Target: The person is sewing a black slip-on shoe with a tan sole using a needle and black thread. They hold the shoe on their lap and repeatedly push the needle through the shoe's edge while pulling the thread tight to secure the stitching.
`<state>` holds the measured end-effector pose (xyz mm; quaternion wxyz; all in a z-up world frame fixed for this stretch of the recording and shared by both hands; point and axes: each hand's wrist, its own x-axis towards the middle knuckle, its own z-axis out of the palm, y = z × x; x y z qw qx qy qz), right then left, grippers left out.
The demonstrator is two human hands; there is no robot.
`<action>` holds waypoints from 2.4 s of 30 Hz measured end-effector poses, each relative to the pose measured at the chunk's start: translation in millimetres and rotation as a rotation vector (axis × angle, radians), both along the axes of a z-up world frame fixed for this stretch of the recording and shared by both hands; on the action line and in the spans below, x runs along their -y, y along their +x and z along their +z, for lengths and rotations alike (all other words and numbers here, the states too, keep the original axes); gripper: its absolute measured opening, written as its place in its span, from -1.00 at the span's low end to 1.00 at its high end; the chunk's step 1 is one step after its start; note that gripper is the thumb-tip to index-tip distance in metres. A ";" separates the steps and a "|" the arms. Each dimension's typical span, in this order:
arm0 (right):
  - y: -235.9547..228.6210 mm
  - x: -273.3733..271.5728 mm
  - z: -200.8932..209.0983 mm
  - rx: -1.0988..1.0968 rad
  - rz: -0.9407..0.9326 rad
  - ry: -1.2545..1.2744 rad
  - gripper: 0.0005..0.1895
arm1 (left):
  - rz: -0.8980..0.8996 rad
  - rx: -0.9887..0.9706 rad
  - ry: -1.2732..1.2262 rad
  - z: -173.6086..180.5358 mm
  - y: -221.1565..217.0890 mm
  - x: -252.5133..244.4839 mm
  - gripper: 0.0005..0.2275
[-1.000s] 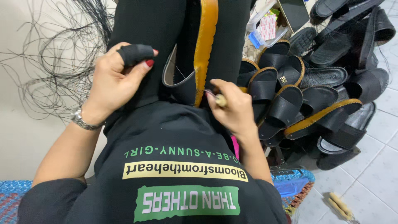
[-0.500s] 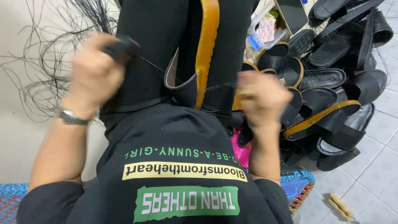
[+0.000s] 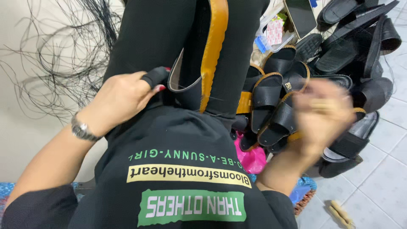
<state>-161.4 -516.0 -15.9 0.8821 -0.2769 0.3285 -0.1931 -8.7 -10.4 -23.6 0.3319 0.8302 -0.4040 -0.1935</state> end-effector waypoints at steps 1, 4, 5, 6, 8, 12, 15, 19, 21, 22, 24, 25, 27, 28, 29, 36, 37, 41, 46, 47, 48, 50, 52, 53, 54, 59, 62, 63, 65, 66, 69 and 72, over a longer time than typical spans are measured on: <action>33.0 -84.4 14.2 -0.083 0.501 -0.731 -0.69 | 0.043 -0.086 0.243 1.6 -3.4 -6.3 -0.74; 51.0 -185.9 18.3 -0.083 1.097 -1.401 -0.66 | 0.038 -0.547 0.532 35.4 4.9 -17.9 -0.75; 51.7 -193.5 6.2 0.004 1.204 -1.340 -0.58 | -0.009 -0.924 0.557 50.4 10.8 -19.8 -0.77; 49.1 -194.1 1.5 0.001 1.204 -1.339 -0.58 | -0.010 -0.926 0.556 43.5 6.9 -20.2 -0.77; 44.8 -195.1 -7.3 0.003 1.103 -1.431 -0.83 | -0.122 -1.238 -0.418 29.9 -2.6 -21.8 -0.65; 45.2 -198.2 -3.7 -0.082 1.064 -1.404 -0.92 | 0.013 -0.705 -0.466 16.1 14.4 22.6 -0.48; 50.0 -204.3 -1.6 -0.063 1.032 -1.412 -0.89 | 0.054 0.481 0.077 0.1 14.4 10.1 -0.37; 59.1 -226.1 -7.1 0.052 0.944 -1.479 -0.81 | -0.066 0.007 0.120 19.2 -3.7 -29.7 -0.44; 62.3 -228.9 -6.3 0.098 0.939 -1.487 -0.79 | -0.085 -0.292 0.073 21.2 -13.0 -40.0 -0.49; 61.8 -225.7 -5.8 0.088 0.987 -1.488 -0.79 | -0.008 -0.510 0.119 13.9 -16.5 -44.1 -0.49; 66.8 -215.3 -1.8 0.090 1.033 -1.483 -0.78 | 0.080 -0.721 0.171 4.6 4.4 -65.6 -0.48; 66.1 -205.0 5.0 0.071 1.199 -1.512 -0.88 | 0.153 -0.803 0.367 1.7 24.1 -79.9 -0.86; 60.0 -188.5 11.0 0.061 1.367 -1.536 -0.66 | 0.233 -0.876 0.565 -43.4 44.0 -130.7 -0.58; 54.8 -182.6 10.7 0.072 1.455 -1.655 -0.58 | 0.495 -0.451 0.563 -81.2 38.0 -169.6 -0.79; 49.3 -178.3 11.1 0.074 1.536 -1.778 -0.48 | 0.723 -0.009 0.531 -117.1 28.8 -209.7 -0.41; 52.1 -174.9 12.4 0.043 1.517 -1.993 -0.48 | 0.346 0.069 -0.064 47.0 21.1 -13.0 -0.66; 52.8 -174.3 12.8 0.049 1.525 -1.976 -0.44 | 0.276 -0.017 -0.098 45.9 16.3 -2.0 -0.61; 57.6 -174.8 19.5 0.059 1.602 -1.935 -0.42 | 0.163 -0.258 -0.135 36.7 3.3 17.5 -0.54; 63.3 -173.8 22.0 0.067 1.613 -1.920 -0.42 | 0.091 -0.280 -0.096 25.0 -3.2 27.9 -0.57; 65.0 -174.0 23.5 0.045 1.640 -1.894 -0.41 | 0.047 -0.239 -0.126 20.2 -4.2 29.2 -0.57; 67.8 -177.7 30.1 0.045 1.637 -1.898 -0.41 | 0.046 -0.235 -0.127 15.8 -5.4 31.7 -0.57; 70.3 -186.2 43.2 -0.126 1.717 -1.939 -0.41 | 0.053 -0.252 -0.038 6.8 -11.2 35.5 -0.65; 65.8 -201.9 56.0 -0.213 1.704 -2.101 -0.35 | 0.030 -0.224 -0.119 4.3 -13.1 45.2 -0.70; 65.6 -209.5 62.7 -0.308 1.673 -2.272 -0.28 | 0.004 -0.190 -0.206 2.9 -11.4 50.4 -0.74; 63.3 -211.5 59.7 -0.310 1.668 -2.272 -0.28 | 0.001 -0.187 -0.205 1.3 -11.1 52.6 -0.74; 71.8 -208.0 54.7 -0.258 1.672 -2.091 -0.46 | 0.028 -0.165 -0.297 -8.8 -8.7 58.8 -0.70; 83.4 -214.3 54.8 -0.228 1.657 -1.865 -0.59 | 0.048 -0.213 -0.327 -8.9 -7.3 56.2 -0.76; 85.4 -219.6 46.6 -0.230 1.658 -1.862 -0.59 | 0.047 -0.215 -0.325 -10.9 -7.1 54.0 -0.76; 88.2 -227.1 32.2 -0.057 1.412 -1.859 -0.81 | 0.044 -0.192 -0.375 -14.1 -7.5 52.7 -0.76; 87.4 -223.7 35.5 -0.062 1.412 -1.859 -0.81 | 0.042 -0.194 -0.377 -11.2 -10.8 51.3 -0.76; 102.0 -214.6 51.2 -0.063 1.344 -1.763 -0.80 | 0.046 -0.082 -0.348 -6.6 -11.1 55.9 -0.70; 96.7 -210.6 58.3 -0.171 1.052 -1.550 -0.43 | -0.027 0.138 -0.222 0.5 -33.7 64.4 -0.65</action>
